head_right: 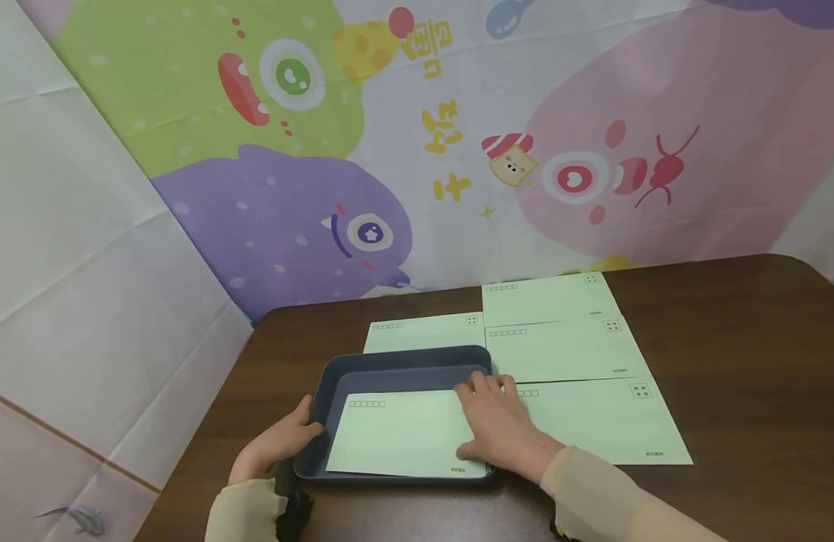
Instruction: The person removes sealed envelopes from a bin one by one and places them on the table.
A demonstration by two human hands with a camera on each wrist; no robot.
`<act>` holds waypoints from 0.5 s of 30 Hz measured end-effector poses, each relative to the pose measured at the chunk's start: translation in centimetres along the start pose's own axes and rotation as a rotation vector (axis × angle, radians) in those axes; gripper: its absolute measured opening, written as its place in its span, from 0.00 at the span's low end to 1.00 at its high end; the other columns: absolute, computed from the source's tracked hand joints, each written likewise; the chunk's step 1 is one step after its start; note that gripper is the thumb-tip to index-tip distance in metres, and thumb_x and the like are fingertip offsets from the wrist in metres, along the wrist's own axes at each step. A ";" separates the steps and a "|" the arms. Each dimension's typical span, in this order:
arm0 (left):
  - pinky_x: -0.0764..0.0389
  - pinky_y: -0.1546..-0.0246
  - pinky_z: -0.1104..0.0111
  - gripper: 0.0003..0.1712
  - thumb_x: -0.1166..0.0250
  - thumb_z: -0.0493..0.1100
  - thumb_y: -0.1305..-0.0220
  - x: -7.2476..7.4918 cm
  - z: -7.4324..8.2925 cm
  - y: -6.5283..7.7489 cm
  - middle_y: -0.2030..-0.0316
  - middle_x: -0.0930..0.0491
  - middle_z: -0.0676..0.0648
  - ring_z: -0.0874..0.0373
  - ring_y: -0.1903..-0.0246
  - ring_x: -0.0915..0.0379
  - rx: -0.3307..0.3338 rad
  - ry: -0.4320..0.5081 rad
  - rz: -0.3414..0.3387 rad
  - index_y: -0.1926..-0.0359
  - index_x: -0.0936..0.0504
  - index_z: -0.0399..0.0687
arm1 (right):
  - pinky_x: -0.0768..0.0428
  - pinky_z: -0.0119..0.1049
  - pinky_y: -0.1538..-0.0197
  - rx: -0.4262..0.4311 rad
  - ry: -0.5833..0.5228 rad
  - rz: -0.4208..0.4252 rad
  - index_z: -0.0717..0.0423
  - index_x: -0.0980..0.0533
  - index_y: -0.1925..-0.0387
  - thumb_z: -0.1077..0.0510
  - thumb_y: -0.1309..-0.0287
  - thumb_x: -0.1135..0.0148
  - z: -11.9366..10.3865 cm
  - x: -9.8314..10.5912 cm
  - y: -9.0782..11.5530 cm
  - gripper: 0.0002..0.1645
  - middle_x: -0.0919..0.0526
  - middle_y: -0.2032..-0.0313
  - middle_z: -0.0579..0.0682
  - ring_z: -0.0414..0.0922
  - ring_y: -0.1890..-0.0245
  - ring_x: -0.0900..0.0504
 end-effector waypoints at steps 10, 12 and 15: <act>0.51 0.37 0.45 0.38 0.55 0.38 0.38 0.0 0.3 0.0 0.33 0.58 0.27 0.36 0.34 0.58 -0.022 0.010 0.004 0.34 0.61 0.23 | 0.35 0.44 0.54 -0.081 -0.121 0.131 0.62 0.25 0.52 0.58 0.61 0.30 0.4 1.0 -0.1 0.29 0.29 0.60 0.52 0.45 0.61 0.28; 0.51 0.37 0.45 0.38 0.55 0.38 0.38 0.0 0.4 0.1 0.34 0.58 0.27 0.35 0.34 0.58 -0.016 0.005 0.005 0.34 0.61 0.22 | 0.30 0.40 0.58 -0.092 -0.170 0.143 0.63 0.25 0.53 0.61 0.59 0.31 0.4 1.3 -0.2 0.27 0.29 0.61 0.51 0.44 0.64 0.28; 0.52 0.37 0.45 0.38 0.55 0.38 0.39 0.0 0.4 0.2 0.33 0.59 0.26 0.35 0.34 0.59 -0.003 -0.002 0.003 0.35 0.61 0.22 | 0.25 0.36 0.62 -0.107 -0.227 0.144 0.62 0.25 0.55 0.62 0.57 0.32 0.4 1.6 -0.3 0.23 0.30 0.62 0.50 0.41 0.67 0.28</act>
Point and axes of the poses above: each hand's wrist, its own y-axis away from the middle knuckle, its own x-axis out of the back of the hand, z = x × y, the point moved 8 cm from there along -y, towards the middle knuckle
